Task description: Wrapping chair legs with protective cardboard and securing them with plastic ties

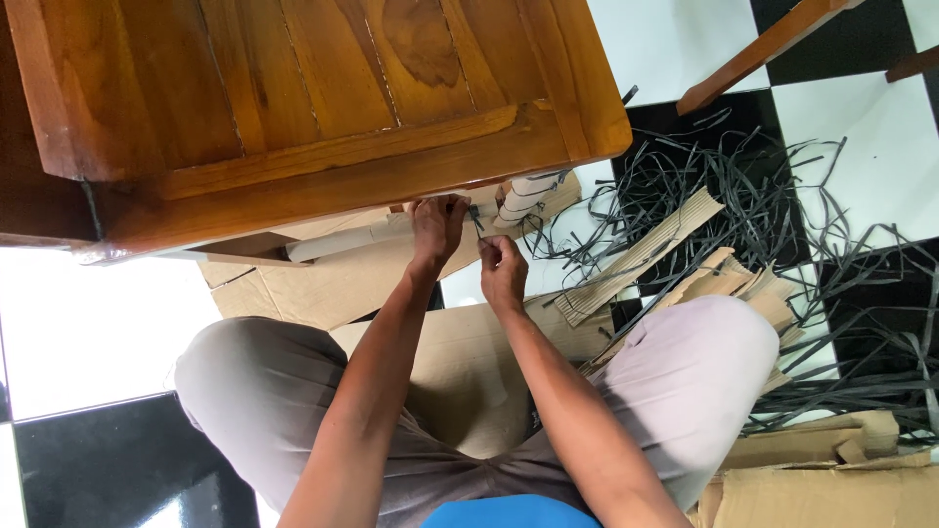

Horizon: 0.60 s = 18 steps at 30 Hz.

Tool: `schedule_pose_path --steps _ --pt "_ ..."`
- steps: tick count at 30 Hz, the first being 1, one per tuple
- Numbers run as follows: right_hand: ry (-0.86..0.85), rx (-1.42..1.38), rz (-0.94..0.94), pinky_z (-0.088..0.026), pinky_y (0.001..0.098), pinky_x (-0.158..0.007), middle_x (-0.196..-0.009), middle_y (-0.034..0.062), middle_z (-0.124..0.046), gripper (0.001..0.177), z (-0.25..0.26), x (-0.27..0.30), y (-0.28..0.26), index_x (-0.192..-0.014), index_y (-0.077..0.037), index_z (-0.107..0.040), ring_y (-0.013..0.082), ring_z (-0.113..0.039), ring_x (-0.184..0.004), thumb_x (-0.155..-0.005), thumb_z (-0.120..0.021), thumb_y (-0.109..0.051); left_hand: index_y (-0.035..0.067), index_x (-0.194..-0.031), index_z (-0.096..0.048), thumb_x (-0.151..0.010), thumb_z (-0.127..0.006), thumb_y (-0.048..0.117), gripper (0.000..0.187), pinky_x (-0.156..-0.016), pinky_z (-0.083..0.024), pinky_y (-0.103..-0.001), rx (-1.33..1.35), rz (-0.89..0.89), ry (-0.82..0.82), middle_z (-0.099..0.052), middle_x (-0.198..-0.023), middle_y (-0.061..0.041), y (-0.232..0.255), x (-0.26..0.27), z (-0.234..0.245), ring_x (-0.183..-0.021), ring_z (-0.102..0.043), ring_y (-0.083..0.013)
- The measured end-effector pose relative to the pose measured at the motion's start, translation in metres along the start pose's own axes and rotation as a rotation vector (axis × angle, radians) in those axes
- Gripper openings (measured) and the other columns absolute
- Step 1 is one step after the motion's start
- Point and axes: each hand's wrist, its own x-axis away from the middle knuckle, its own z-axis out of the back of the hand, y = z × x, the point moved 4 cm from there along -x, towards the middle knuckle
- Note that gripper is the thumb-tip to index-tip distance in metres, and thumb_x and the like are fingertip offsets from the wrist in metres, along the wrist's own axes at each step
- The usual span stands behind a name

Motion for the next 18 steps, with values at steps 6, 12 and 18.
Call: schedule_pose_path --steps 6,12,18 --pt "-0.032 -0.022 0.006 -0.058 0.0399 -0.065 -0.079 0.0087 -0.071 0.008 0.008 0.013 -0.012 -0.094 -0.016 -0.07 0.0286 -0.072 -0.073 -0.098 -0.071 -0.023 0.023 -0.091 -0.078 -0.093 -0.072 0.039 0.018 -0.113 -0.033 -0.039 -0.011 0.033 -0.019 -0.076 -0.079 -0.002 0.0 0.002 -0.002 -0.092 -0.074 -0.0243" --pt "-0.112 -0.026 -0.056 -0.058 0.0381 -0.066 -0.083 0.0072 -0.074 0.008 0.009 0.021 0.004 -0.097 -0.018 -0.072 0.0259 -0.073 -0.073 -0.098 -0.071 -0.026 0.025 -0.095 -0.078 -0.097 -0.07 0.044 0.021 -0.116 -0.03 -0.041 -0.008 0.034 -0.064 -0.077 -0.09 -0.001 -0.007 0.0 -0.002 -0.091 -0.076 -0.0189" --pt "-0.207 0.147 -0.171 -0.059 0.0464 -0.077 -0.093 0.0128 -0.076 0.018 0.003 0.031 0.047 -0.1 -0.015 -0.07 0.032 -0.075 -0.084 -0.099 -0.065 -0.032 0.027 -0.122 -0.07 -0.1 -0.066 0.049 0.031 -0.12 -0.024 -0.044 0.137 0.041 -0.171 -0.078 -0.104 0.002 0.018 0.007 0.02 -0.099 -0.077 -0.0173"
